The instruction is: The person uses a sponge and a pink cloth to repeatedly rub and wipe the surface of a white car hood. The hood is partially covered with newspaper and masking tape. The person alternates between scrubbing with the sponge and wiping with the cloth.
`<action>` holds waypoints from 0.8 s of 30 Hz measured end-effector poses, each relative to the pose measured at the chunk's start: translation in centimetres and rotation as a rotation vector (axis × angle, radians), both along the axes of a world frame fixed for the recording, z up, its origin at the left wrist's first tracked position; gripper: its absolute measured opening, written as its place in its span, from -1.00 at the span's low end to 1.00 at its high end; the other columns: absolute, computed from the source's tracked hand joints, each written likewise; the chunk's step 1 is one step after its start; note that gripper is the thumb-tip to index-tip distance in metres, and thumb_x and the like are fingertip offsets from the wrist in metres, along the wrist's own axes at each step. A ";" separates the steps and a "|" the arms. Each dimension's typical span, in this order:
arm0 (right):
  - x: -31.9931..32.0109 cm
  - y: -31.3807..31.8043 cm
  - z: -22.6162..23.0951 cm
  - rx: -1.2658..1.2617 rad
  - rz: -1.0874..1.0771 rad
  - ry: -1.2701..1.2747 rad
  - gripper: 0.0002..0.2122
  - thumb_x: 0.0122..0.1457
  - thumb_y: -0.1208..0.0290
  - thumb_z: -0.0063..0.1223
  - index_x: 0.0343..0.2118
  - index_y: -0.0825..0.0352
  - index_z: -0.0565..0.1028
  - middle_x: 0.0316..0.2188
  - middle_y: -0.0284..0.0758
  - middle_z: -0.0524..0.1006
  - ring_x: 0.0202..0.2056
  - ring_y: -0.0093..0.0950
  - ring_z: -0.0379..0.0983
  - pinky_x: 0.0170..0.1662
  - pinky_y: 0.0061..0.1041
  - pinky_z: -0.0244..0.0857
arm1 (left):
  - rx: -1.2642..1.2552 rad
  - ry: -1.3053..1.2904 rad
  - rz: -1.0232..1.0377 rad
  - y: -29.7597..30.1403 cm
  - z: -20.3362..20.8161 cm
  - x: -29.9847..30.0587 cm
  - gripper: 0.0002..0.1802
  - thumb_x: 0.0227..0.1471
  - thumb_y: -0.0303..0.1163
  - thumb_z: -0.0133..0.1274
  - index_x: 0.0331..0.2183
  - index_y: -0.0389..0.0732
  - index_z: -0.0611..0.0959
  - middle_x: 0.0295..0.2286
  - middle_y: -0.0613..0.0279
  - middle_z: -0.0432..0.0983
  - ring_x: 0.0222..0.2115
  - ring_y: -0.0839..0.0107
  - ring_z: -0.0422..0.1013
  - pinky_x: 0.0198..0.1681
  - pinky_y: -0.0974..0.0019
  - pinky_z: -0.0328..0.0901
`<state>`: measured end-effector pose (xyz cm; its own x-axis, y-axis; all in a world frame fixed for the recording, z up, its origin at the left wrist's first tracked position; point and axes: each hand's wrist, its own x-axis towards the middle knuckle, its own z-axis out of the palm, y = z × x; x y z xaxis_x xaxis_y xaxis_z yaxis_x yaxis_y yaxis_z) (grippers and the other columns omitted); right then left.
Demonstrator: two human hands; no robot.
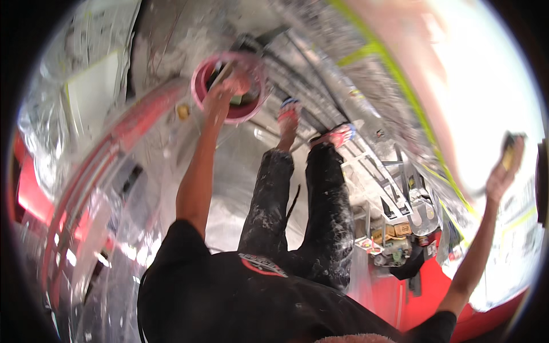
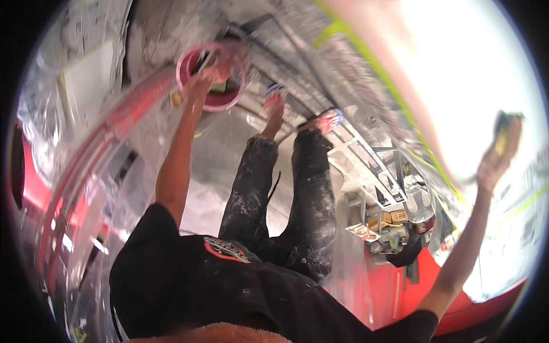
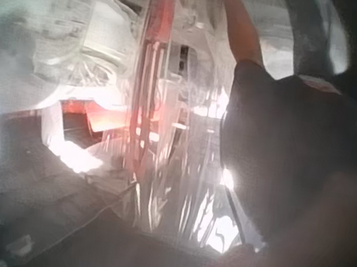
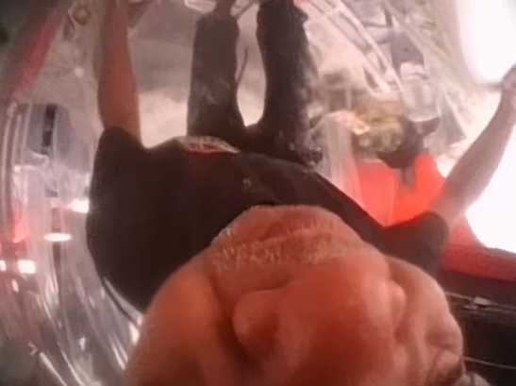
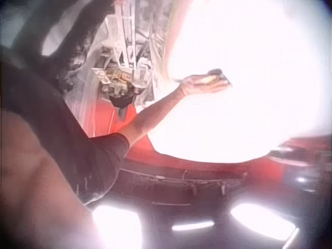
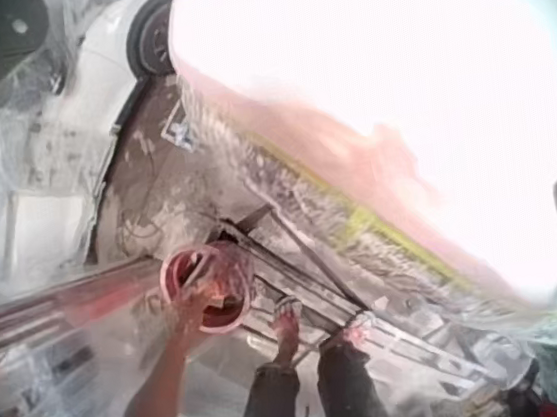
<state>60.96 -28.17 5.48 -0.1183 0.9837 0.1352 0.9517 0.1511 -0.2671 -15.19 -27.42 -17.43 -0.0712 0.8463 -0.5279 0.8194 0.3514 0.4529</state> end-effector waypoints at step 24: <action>-14.4 -6.0 10.5 0.142 -0.933 2.233 -0.79 0.36 0.43 0.08 0.00 0.34 0.50 -0.14 -0.37 0.60 -0.18 -0.57 0.56 -0.13 -0.48 0.52 | -0.492 -1.325 0.048 2.8 29.0 50.4 -0.32 0.24 0.02 0.15 0.19 -0.22 0.45 0.08 0.17 0.47 0.07 0.33 0.42 0.15 0.12 0.31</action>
<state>46.54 -34.17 16.03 0.5068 0.6517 -0.5642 -0.8102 0.1366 -0.5700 35.26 -24.66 11.53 0.6799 0.5697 -0.4617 -0.1276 0.7119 0.6906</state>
